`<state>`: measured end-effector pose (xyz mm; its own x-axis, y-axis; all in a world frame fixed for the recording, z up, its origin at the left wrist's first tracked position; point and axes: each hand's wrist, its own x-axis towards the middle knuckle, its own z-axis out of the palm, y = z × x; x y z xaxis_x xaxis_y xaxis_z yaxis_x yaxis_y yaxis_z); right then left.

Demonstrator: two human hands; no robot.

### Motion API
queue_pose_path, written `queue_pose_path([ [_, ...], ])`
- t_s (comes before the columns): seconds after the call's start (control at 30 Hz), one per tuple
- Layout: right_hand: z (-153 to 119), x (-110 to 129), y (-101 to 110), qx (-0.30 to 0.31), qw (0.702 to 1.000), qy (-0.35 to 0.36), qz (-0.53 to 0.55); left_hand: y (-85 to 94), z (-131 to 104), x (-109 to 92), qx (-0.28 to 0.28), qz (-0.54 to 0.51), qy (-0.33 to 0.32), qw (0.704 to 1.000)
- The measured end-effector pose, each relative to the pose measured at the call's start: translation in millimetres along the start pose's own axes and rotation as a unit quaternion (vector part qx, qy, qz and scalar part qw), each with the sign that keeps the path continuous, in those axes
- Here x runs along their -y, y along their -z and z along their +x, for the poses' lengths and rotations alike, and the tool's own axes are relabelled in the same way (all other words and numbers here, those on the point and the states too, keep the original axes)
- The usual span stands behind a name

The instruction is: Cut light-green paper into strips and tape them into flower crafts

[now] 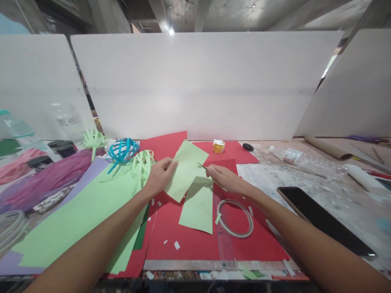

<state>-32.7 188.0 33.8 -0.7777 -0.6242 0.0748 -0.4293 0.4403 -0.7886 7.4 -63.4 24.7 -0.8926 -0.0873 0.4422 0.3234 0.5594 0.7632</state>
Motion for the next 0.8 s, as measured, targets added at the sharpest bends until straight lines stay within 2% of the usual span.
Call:
queue_pose_path([
  [0.43,1.3,-1.6,-1.5,0.011,1.0,-0.003,0.015,-0.9,-1.2,-0.6,0.021,-0.01,0.007,1.0],
  [0.8,0.5,-0.8,-2.1,0.018,0.999,-0.005,0.027,-0.6,-0.9,-1.2,0.015,0.002,0.005,1.0],
])
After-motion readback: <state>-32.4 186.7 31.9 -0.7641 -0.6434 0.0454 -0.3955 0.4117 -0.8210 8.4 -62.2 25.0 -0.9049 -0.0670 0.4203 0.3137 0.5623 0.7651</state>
